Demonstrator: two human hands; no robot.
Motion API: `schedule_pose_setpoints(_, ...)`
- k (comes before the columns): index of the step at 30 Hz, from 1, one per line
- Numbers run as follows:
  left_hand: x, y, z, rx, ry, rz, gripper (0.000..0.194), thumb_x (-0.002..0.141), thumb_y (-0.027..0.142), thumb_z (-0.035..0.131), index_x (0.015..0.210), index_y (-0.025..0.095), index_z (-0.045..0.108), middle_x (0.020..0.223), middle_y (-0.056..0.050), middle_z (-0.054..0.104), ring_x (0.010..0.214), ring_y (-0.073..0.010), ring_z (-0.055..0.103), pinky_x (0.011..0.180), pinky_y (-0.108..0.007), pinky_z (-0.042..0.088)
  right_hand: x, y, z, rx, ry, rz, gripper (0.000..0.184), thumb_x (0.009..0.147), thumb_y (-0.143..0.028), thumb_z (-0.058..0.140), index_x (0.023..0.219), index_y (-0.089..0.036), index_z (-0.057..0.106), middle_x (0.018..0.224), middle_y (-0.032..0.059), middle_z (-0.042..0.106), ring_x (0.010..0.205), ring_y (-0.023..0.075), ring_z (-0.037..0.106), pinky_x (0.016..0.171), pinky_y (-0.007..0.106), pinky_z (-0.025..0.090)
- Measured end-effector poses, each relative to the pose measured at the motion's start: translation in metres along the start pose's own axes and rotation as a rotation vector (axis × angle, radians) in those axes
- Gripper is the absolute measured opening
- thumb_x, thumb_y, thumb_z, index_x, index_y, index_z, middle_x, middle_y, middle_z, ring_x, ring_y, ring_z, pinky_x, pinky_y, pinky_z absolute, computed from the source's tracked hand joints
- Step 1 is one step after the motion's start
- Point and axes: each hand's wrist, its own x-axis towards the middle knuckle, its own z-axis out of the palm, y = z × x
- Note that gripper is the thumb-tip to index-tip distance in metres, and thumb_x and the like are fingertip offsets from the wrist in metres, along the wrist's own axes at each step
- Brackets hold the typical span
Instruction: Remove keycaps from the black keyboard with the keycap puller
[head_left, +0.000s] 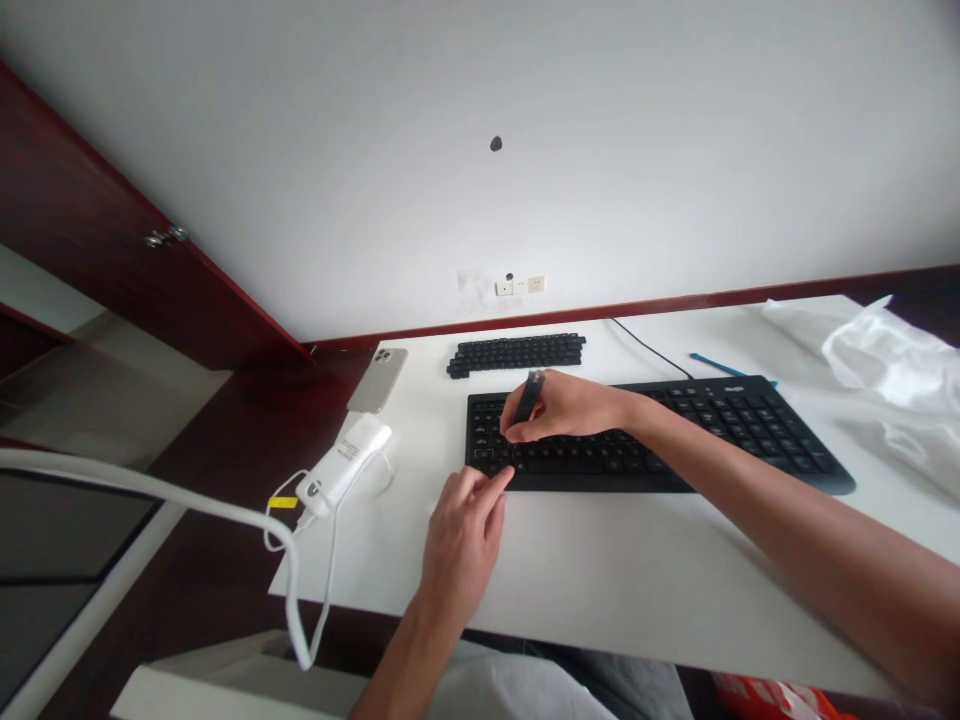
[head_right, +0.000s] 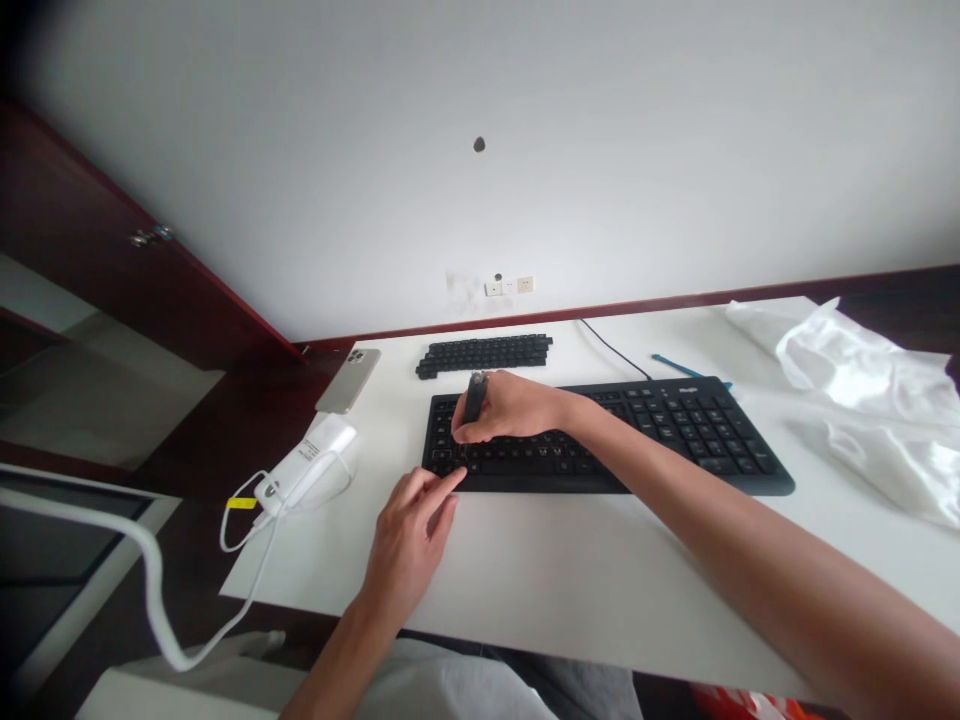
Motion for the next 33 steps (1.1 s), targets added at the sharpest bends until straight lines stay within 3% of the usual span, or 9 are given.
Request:
schedule_pose_setpoints(11,0.0,0.005,-0.001,0.073,-0.012,-0.012,0.049,0.099,0.01,0.059,0.145,0.028,0.064,0.095,-0.004,0.062,0.09,-0.0197,0.062,0.081,-0.032,0.058,-0.01,-0.04,0.02,-0.209,0.011,-0.008,0.018,0.087,-0.028,0.075,0.099,-0.019,0.084,0.084,0.0051,0.082,0.079,0.0224,0.076,0.068,0.028,0.054)
schedule_pose_setpoints(19,-0.001,0.007,-0.001,0.095,-0.022,0.0,0.049,0.1,0.012,0.06,0.146,0.027,0.062,0.094,-0.003,0.061,0.091,-0.0208,0.062,0.081,-0.033,0.057,-0.01,-0.035,0.016,-0.199,-0.034,-0.032,0.017,0.088,-0.032,0.076,0.099,-0.021,0.084,0.086,0.0044,0.082,0.08,0.023,0.076,0.067,0.028,0.053)
schedule_pose_setpoints(26,-0.001,0.008,-0.003,0.108,-0.025,0.006,0.048,0.1,0.012,0.059,0.146,0.026,0.063,0.093,-0.004,0.06,0.09,-0.0205,0.061,0.081,-0.033,0.057,-0.016,-0.036,0.008,-0.202,-0.073,-0.136,0.016,0.086,-0.025,0.076,0.1,-0.023,0.084,0.087,0.0017,0.081,0.077,0.0193,0.073,0.069,0.028,0.051)
schedule_pose_setpoints(33,-0.002,0.007,-0.001,0.091,-0.019,0.0,0.047,0.102,0.014,0.057,0.148,0.024,0.062,0.094,-0.005,0.061,0.091,-0.0203,0.061,0.083,-0.033,0.057,-0.014,-0.024,-0.004,-0.102,-0.061,-0.105,0.019,0.083,-0.033,0.08,0.098,-0.023,0.085,0.09,0.0022,0.082,0.082,0.0222,0.075,0.072,0.029,0.052)
